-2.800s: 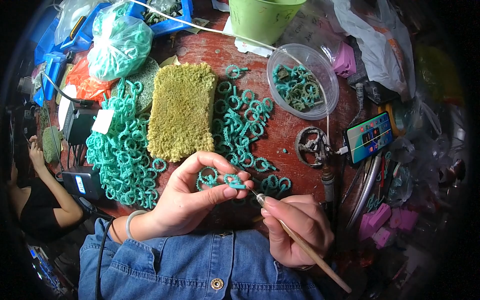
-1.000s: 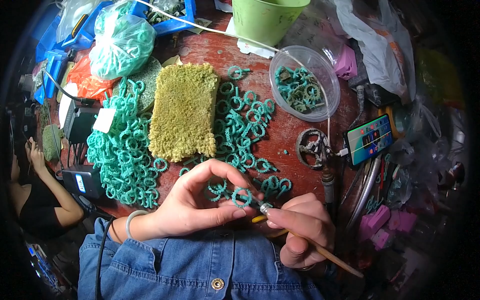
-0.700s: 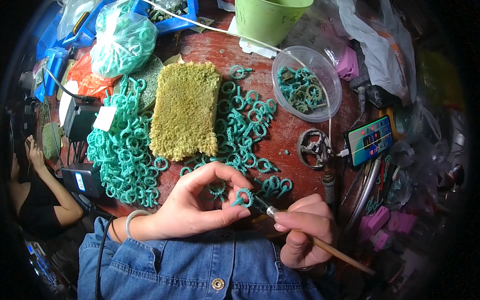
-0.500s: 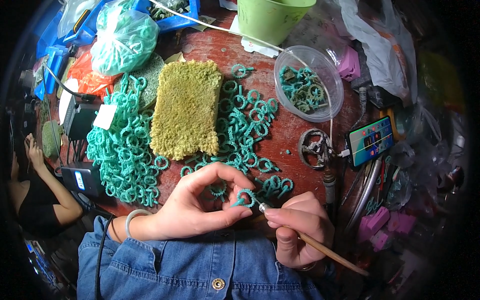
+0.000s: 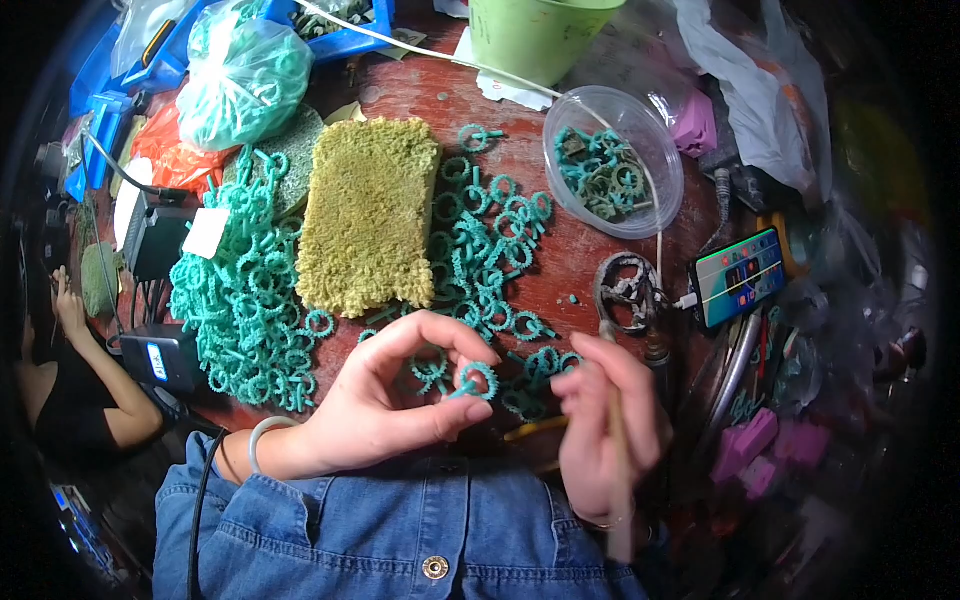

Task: Refining green wax jewelry molds using a carving tool.

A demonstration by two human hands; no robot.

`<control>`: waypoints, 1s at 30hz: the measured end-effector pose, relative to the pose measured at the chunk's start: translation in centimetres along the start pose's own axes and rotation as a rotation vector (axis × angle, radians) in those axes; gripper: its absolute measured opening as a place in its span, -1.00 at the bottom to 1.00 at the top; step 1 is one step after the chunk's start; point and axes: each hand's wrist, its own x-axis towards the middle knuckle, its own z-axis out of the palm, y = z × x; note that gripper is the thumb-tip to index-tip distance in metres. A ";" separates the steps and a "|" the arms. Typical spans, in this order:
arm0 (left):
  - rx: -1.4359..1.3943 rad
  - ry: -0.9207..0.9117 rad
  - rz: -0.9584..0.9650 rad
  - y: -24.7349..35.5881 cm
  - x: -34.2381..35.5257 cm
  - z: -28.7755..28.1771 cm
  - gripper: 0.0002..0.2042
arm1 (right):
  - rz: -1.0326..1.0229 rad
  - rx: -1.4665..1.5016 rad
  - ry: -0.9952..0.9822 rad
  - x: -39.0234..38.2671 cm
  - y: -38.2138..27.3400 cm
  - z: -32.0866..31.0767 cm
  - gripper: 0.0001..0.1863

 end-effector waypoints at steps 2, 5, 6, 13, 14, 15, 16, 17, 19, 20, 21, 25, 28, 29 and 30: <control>-0.047 -0.025 -0.098 0.6 0.0 -0.3 -0.66 | -0.351 -0.294 -0.056 1.2 1.1 0.6 -0.82; -0.212 -0.023 -0.128 0.7 0.2 0.1 -0.67 | -0.386 -0.398 -0.194 1.6 1.0 0.4 -0.68; -0.306 0.005 -0.163 0.7 0.3 0.2 -0.67 | -0.386 -0.399 -0.209 1.7 1.0 0.5 -0.67; -0.516 -0.067 -0.266 0.5 0.2 -0.1 -0.88 | -0.343 -0.292 -0.266 2.0 0.9 1.0 -0.67; -0.513 -0.071 -0.267 0.5 0.2 -0.1 -0.88 | -0.343 -0.292 -0.261 2.1 0.9 1.0 -0.67; -0.551 -0.071 -0.245 0.5 0.1 -0.2 -0.87 | -0.351 -0.295 -0.268 2.1 0.9 1.1 -0.68; -0.589 -0.067 -0.222 0.4 0.1 -0.2 -0.87 | -0.360 -0.296 -0.278 2.2 0.9 1.1 -0.69; -0.588 -0.066 -0.221 0.4 0.0 -0.2 -0.87 | -0.375 -0.281 -0.272 2.1 1.1 1.3 -0.72; -0.565 -0.090 -0.154 0.4 0.1 -0.3 -0.84 | -0.382 -0.275 -0.265 2.1 1.0 1.3 -0.72; -0.566 -0.090 -0.151 0.4 0.1 -0.4 -0.84 | -0.388 -0.270 -0.258 2.1 0.9 1.3 -0.71; -0.560 -0.082 -0.184 0.5 0.2 -0.5 -0.82 | -0.428 -0.226 -0.194 1.9 0.8 1.4 -0.69; -0.506 -0.090 -0.289 0.7 0.6 0.0 -0.74 | -0.528 0.043 -0.102 1.2 1.2 0.7 -0.69; -0.467 -0.119 -0.326 0.6 0.4 0.0 -0.69 | -0.613 0.058 -0.232 1.7 0.2 0.7 -0.63; -0.430 -0.104 -0.329 0.9 0.3 0.1 -0.69 | -0.615 0.069 -0.246 1.7 0.0 0.7 -0.63; -0.392 -0.090 -0.331 1.0 0.3 0.2 -0.69 | -0.618 0.080 -0.260 1.8 0.0 0.7 -0.62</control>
